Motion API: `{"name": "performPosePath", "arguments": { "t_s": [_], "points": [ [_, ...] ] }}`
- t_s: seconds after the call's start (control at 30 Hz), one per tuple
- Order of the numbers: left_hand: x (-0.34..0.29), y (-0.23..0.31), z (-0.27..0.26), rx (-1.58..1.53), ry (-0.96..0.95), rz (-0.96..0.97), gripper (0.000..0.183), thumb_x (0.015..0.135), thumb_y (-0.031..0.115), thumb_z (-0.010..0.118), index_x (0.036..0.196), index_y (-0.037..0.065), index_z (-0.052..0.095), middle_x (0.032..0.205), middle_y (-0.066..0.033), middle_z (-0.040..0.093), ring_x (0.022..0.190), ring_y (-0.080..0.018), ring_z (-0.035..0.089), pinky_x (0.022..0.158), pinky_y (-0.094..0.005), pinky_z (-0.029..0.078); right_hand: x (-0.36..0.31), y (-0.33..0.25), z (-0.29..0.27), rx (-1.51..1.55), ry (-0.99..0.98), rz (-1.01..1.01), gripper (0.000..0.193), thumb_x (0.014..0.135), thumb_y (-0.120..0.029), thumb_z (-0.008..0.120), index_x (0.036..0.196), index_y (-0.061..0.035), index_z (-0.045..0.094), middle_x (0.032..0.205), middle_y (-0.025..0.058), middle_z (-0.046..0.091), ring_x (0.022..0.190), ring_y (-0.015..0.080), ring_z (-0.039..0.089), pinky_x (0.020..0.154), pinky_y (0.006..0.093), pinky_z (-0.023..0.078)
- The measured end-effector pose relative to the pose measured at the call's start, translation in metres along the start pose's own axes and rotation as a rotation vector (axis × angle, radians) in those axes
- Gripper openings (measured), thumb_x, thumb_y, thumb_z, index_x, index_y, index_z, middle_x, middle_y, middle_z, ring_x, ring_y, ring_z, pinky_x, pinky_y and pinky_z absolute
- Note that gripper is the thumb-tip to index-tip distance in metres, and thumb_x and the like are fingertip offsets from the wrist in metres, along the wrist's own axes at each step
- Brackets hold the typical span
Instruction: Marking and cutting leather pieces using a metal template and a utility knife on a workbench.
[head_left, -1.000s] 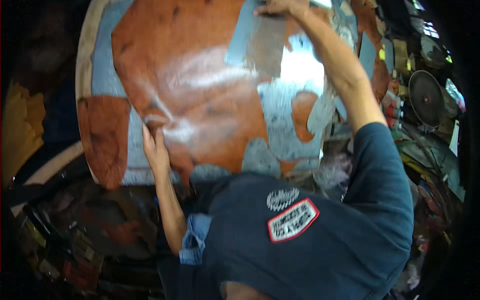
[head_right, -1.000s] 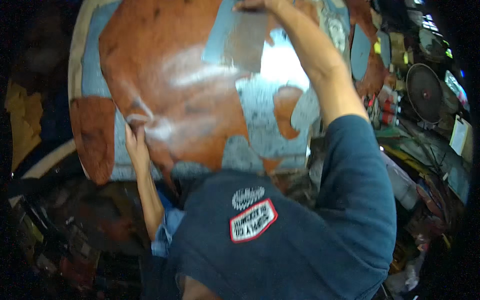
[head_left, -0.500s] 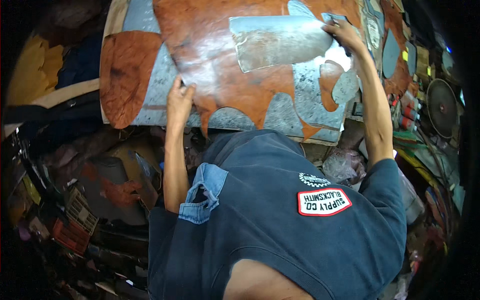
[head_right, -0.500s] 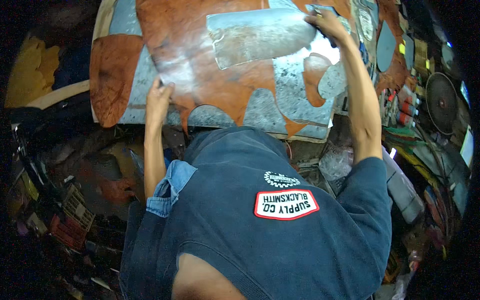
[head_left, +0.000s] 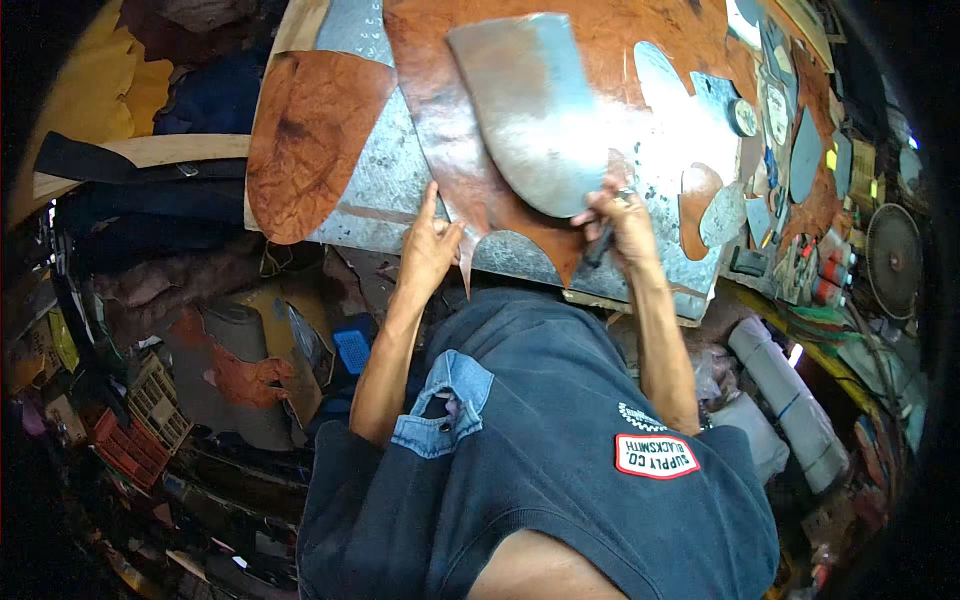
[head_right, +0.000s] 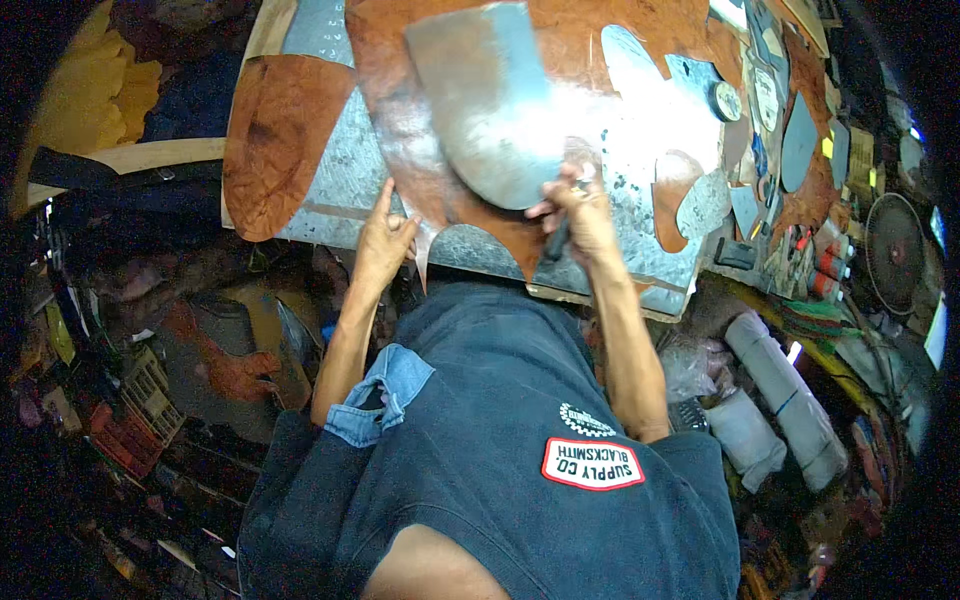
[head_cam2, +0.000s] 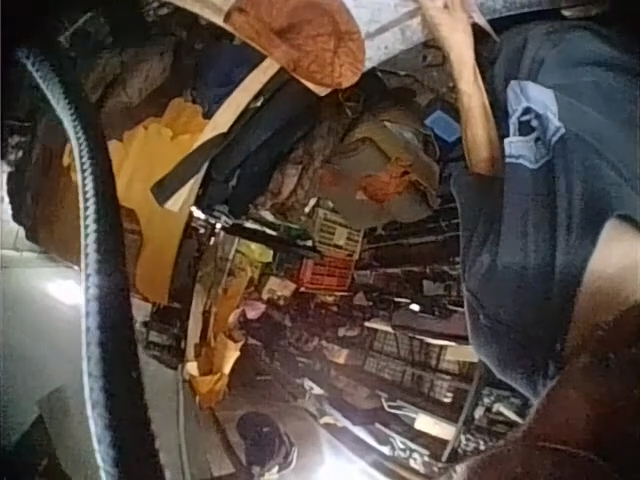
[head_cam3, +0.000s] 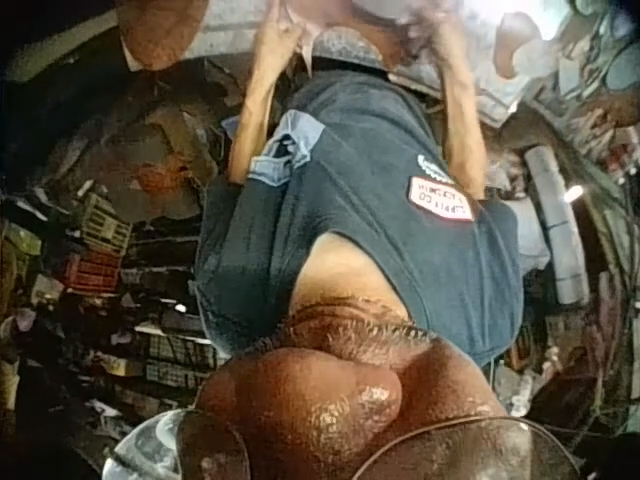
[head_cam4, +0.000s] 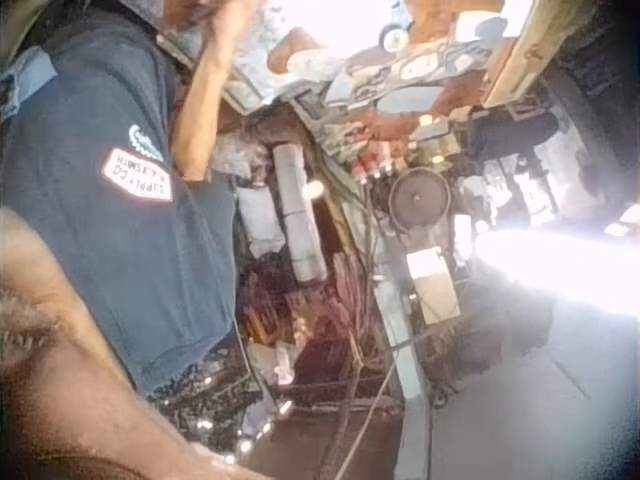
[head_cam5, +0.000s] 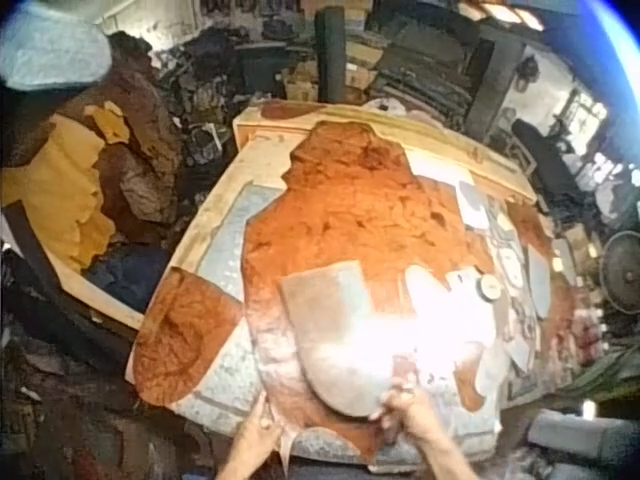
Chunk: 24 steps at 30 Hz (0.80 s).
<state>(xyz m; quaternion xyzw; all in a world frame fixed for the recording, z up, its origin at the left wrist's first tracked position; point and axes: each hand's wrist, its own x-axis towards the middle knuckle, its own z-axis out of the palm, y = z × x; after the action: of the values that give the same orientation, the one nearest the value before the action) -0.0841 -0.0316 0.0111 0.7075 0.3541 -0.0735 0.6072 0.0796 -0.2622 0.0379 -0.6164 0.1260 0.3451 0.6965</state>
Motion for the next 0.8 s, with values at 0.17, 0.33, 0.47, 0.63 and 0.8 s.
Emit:
{"name": "performPosePath", "arguments": {
  "t_s": [0.17, 0.33, 0.47, 0.63, 0.8],
  "points": [
    [0.001, 0.000, -0.003, 0.009, -0.043, 0.021, 0.075, 0.091, 0.006, 0.063, 0.151, -0.002, 0.019, 0.065, -0.0098, 0.063, 0.051, -0.0113, 0.057, 0.046, -0.0281, 0.048, -0.005, 0.032, 0.037, -0.095, -0.053, 0.117, 0.017, 0.092, -0.003, 0.057, 0.108, 0.0013, 0.052, 0.077, 0.0073, 0.063, 0.062, 0.0168, 0.069, 0.043, 0.0220, 0.049],
    [0.016, 0.008, -0.030, 0.396, -0.004, 0.209, 0.057, 0.091, 0.015, 0.063, 0.140, -0.006, 0.042, 0.076, -0.0170, 0.067, 0.064, -0.0274, 0.063, 0.063, -0.0399, 0.053, -0.008, 0.031, 0.053, -0.221, 0.036, 0.138, 0.019, 0.094, -0.009, 0.058, 0.110, -0.0014, 0.053, 0.081, 0.0052, 0.063, 0.066, 0.0131, 0.068, 0.045, 0.0210, 0.046],
    [0.075, 0.020, -0.087, 0.968, 0.436, 0.693, 0.059, 0.087, 0.034, 0.068, 0.138, 0.011, 0.051, 0.142, -0.0256, 0.043, 0.133, -0.0472, 0.036, 0.105, -0.0564, 0.035, -0.001, 0.047, 0.059, -0.333, 0.044, -0.002, 0.030, 0.091, -0.013, 0.063, 0.114, 0.0027, 0.055, 0.067, 0.0107, 0.067, 0.049, 0.0131, 0.063, 0.036, 0.0239, 0.042],
    [0.146, -0.005, -0.123, 1.155, 0.456, 0.719, 0.054, 0.098, 0.047, 0.048, 0.145, 0.021, 0.045, 0.155, -0.0224, 0.025, 0.141, -0.0480, 0.023, 0.111, -0.0621, 0.021, -0.009, 0.034, 0.071, -0.538, 0.113, -0.010, 0.039, 0.089, -0.015, 0.065, 0.122, 0.0047, 0.057, 0.068, 0.0105, 0.068, 0.053, 0.0150, 0.065, 0.048, 0.0294, 0.051],
    [0.159, -0.005, -0.119, 1.165, 0.503, 0.682, 0.050, 0.099, 0.045, 0.047, 0.144, 0.025, 0.046, 0.155, -0.0193, 0.028, 0.140, -0.0487, 0.025, 0.110, -0.0636, 0.022, -0.013, 0.035, 0.072, -0.520, 0.147, -0.036, 0.035, 0.089, -0.020, 0.067, 0.115, 0.0027, 0.060, 0.067, 0.0052, 0.064, 0.053, 0.0115, 0.063, 0.048, 0.0264, 0.047]
  ]
}}
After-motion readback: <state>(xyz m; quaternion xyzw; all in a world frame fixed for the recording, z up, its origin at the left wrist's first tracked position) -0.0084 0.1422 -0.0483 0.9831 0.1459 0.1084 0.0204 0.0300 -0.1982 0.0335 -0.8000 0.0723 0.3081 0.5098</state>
